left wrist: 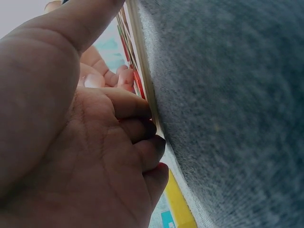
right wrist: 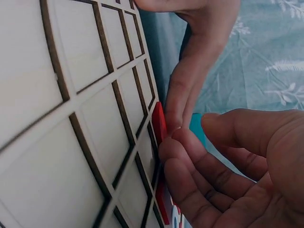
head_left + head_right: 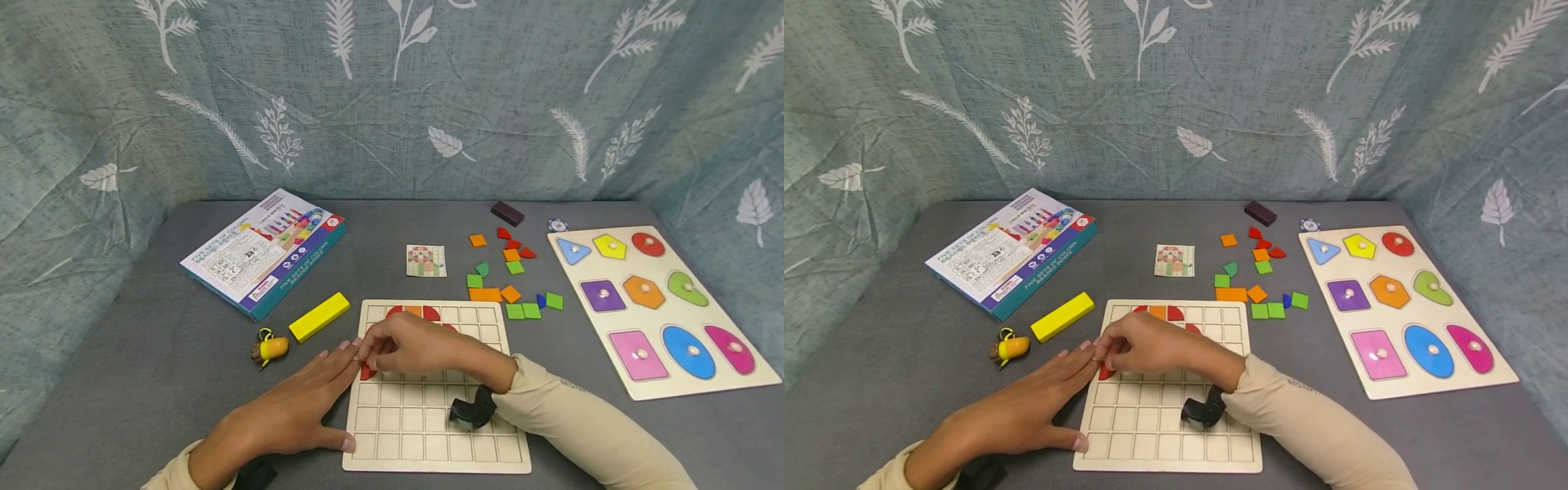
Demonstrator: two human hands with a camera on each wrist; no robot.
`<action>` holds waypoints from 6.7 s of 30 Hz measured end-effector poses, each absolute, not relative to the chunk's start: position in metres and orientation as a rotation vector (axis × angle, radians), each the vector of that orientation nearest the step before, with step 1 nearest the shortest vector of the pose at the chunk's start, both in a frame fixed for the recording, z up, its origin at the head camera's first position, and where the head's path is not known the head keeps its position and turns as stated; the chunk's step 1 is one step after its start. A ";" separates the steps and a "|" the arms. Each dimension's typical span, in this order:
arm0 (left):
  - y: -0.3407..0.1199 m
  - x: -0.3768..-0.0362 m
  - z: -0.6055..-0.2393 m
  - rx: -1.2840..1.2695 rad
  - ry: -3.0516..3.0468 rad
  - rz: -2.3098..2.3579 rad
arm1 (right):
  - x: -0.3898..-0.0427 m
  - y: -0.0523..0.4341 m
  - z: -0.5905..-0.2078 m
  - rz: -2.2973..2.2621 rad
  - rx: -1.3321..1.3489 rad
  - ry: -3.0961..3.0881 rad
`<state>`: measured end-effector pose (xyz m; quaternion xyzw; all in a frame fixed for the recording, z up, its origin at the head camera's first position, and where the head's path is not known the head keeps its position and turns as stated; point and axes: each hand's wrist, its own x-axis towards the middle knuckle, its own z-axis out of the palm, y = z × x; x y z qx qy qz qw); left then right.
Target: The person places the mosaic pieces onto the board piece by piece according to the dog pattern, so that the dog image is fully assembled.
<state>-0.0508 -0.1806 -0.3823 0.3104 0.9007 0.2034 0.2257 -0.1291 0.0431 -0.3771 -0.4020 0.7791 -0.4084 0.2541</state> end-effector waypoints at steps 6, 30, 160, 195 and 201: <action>-0.181 -0.052 -0.382 0.856 2.491 0.543 | -0.134 0.052 -0.373 -1.167 -1.113 2.151; -0.177 -0.055 -0.381 0.778 2.476 0.509 | -0.165 0.115 -0.378 -1.236 -0.801 2.465; -0.177 -0.053 -0.380 0.756 2.471 0.540 | -0.157 0.105 -0.364 -1.152 -1.074 2.643; -0.179 -0.053 -0.382 0.740 2.427 0.600 | -0.111 0.063 -0.377 -0.923 -1.064 2.399; -0.179 -0.051 -0.382 0.736 2.437 0.610 | -0.111 0.063 -0.381 -0.856 -1.114 2.506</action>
